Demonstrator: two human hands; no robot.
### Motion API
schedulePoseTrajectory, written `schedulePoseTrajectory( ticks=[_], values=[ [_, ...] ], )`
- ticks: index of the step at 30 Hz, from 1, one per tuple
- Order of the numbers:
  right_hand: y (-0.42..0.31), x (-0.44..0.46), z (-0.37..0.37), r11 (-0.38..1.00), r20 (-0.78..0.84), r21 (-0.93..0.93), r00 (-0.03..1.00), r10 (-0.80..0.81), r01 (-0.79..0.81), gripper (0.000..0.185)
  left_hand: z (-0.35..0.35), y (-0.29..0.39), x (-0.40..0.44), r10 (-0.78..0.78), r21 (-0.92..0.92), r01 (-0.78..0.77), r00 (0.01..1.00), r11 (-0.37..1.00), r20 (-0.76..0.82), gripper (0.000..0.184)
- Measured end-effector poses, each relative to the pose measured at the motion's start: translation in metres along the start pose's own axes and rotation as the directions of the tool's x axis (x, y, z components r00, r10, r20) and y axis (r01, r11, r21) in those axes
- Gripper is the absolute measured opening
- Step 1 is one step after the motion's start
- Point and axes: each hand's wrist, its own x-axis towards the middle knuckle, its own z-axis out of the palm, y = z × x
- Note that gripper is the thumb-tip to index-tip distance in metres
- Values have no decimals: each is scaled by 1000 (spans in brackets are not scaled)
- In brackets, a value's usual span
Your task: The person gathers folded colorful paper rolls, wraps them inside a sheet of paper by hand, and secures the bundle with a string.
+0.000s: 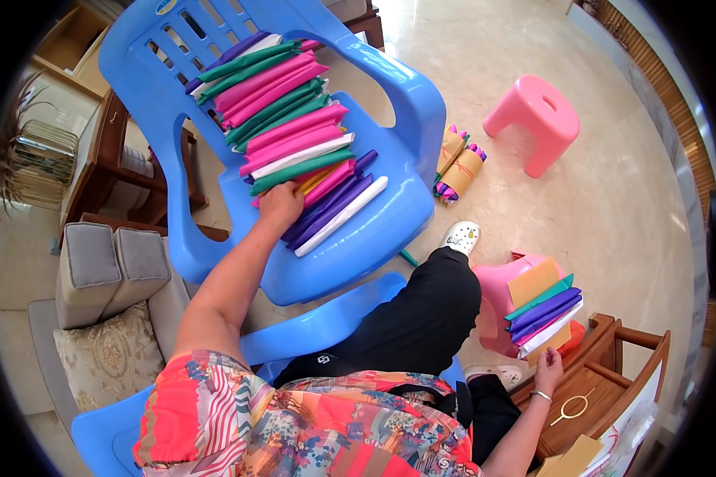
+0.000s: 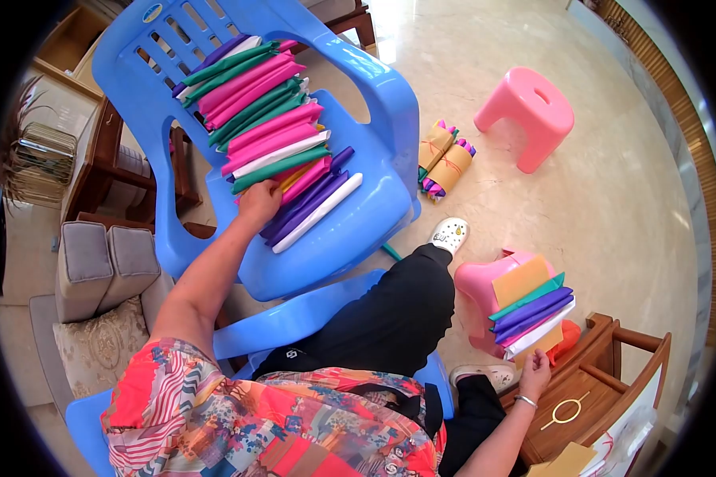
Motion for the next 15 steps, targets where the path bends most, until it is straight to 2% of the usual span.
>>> schedulePoseTrajectory(
  ticks=[4,7,8,11,15],
  values=[
    [0,1,1,1000,30,-17,1000,-8,9,34,0,-1,9,-103,-61,114,980,992,168,49],
    [0,0,2,1000,39,-4,999,-14,14,33,7,-13,17,-61,-49,83,935,995,351,63],
    [-1,0,2,1000,41,-2,999,-14,14,33,13,-19,21,-27,-64,53,935,997,353,76],
    [3,3,1,1000,60,-7,998,22,-21,33,-11,2,10,-70,39,59,924,997,376,77],
    [-3,1,1,999,65,-22,998,24,-23,32,-8,4,8,-43,2,46,923,999,383,79]
  ],
)
